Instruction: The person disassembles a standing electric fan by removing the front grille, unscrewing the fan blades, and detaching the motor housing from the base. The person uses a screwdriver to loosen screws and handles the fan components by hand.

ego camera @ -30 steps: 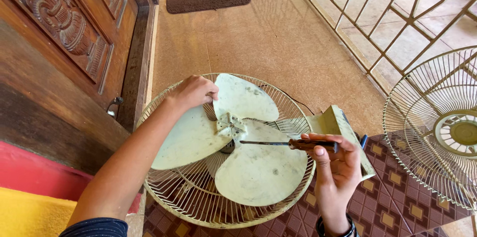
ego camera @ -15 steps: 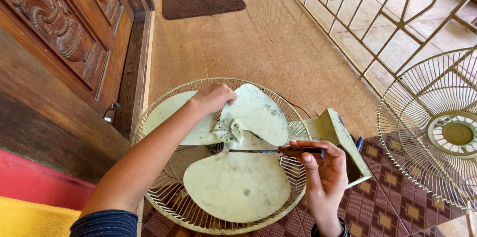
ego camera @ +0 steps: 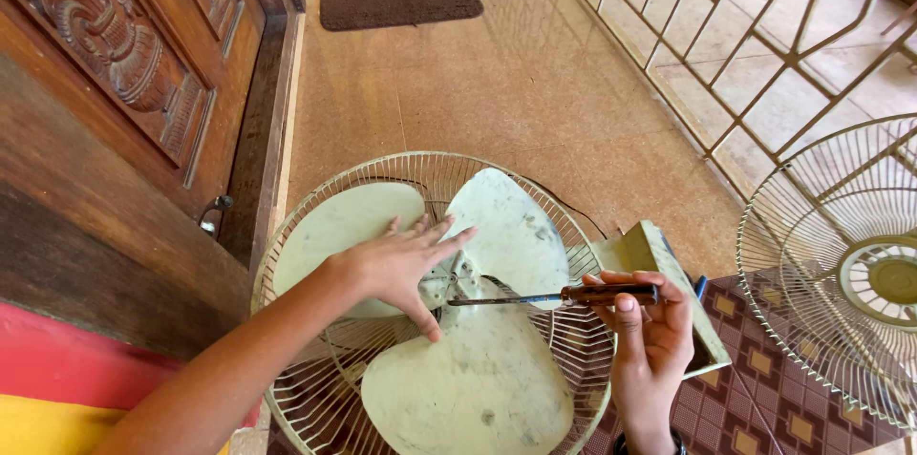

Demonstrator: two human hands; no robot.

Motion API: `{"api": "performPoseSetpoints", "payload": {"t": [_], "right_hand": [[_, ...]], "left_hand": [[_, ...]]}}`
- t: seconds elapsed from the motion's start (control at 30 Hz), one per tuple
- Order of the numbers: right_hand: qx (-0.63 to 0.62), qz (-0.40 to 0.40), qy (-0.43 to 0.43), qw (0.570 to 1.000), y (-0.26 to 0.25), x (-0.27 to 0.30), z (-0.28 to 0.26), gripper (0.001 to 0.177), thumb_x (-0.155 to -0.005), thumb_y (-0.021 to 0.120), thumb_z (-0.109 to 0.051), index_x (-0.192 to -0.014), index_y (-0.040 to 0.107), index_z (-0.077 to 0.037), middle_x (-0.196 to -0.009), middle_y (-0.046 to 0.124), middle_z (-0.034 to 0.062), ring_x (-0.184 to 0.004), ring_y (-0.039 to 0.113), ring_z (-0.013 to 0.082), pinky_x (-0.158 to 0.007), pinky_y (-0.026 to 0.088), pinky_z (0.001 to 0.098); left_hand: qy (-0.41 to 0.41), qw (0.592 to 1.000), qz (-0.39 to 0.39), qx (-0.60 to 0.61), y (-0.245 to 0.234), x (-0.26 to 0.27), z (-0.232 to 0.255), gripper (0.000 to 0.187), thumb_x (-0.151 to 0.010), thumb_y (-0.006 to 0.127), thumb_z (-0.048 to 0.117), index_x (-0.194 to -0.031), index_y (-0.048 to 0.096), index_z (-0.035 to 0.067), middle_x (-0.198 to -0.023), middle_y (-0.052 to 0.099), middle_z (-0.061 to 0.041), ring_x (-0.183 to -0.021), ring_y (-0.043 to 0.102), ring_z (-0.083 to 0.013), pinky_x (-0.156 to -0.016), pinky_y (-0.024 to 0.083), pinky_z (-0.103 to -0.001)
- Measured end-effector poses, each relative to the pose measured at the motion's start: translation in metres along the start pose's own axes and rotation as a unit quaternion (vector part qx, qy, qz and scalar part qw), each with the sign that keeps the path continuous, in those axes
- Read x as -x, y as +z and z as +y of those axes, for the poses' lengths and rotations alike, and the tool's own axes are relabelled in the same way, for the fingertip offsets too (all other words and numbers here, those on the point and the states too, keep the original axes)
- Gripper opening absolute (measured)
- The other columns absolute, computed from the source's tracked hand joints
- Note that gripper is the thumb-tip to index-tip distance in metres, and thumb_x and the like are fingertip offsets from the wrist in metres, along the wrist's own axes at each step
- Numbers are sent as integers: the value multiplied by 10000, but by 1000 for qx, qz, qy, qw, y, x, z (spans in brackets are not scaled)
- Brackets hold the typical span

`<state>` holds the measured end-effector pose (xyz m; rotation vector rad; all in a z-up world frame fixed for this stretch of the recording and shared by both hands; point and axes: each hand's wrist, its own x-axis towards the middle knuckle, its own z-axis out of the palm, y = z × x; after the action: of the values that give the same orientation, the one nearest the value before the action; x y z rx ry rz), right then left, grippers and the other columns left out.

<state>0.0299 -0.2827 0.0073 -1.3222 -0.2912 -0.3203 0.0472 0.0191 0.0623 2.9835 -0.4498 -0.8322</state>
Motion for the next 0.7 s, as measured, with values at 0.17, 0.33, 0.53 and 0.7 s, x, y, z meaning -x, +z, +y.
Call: {"api": "performPoseSetpoints", "payload": {"t": [0.17, 0.33, 0.53, 0.7], "right_hand": [[5, -5, -4, 1000, 4, 0, -3, 267, -1049, 531, -74, -1295, 460, 1, -1200, 677, 211, -1120, 724, 332, -935, 619, 400], [9, -15, -18, 1000, 3, -3, -6, 264, -1051, 537, -65, -1291, 455, 9, -1203, 677, 219, -1130, 717, 338, -950, 618, 416], [4, -18, -24, 1000, 6, -4, -5, 266, -1054, 544, -53, -1295, 453, 12, -1202, 670, 220, -1131, 714, 338, -968, 616, 417], [0, -21, -40, 999, 6, -1, -6, 264, -1058, 546, -32, -1301, 449, 10, -1223, 665, 218, -1149, 709, 337, -963, 609, 402]], "left_hand": [[107, 985, 93, 95, 9, -7, -23, 1453, -566, 880, 629, -1671, -29, 375, -1710, -22, -219, -1580, 61, -357, -1260, 51, -571], [-22, 998, 25, 49, 4, 1, -21, 1418, -555, 846, 650, -1627, -41, 376, -1721, 56, -68, -1577, 123, -218, -1237, -6, -641], [-29, 999, 43, -10, 9, 8, -2, 1393, -582, 804, 751, -1614, -15, 300, -1677, 180, -34, -1579, 26, -289, -1220, -46, -652], [-80, 993, 70, -49, 14, 5, 19, 1399, -582, 775, 798, -1640, 123, 155, -1420, 521, -268, -1479, 276, -461, -1269, 46, -532]]}}
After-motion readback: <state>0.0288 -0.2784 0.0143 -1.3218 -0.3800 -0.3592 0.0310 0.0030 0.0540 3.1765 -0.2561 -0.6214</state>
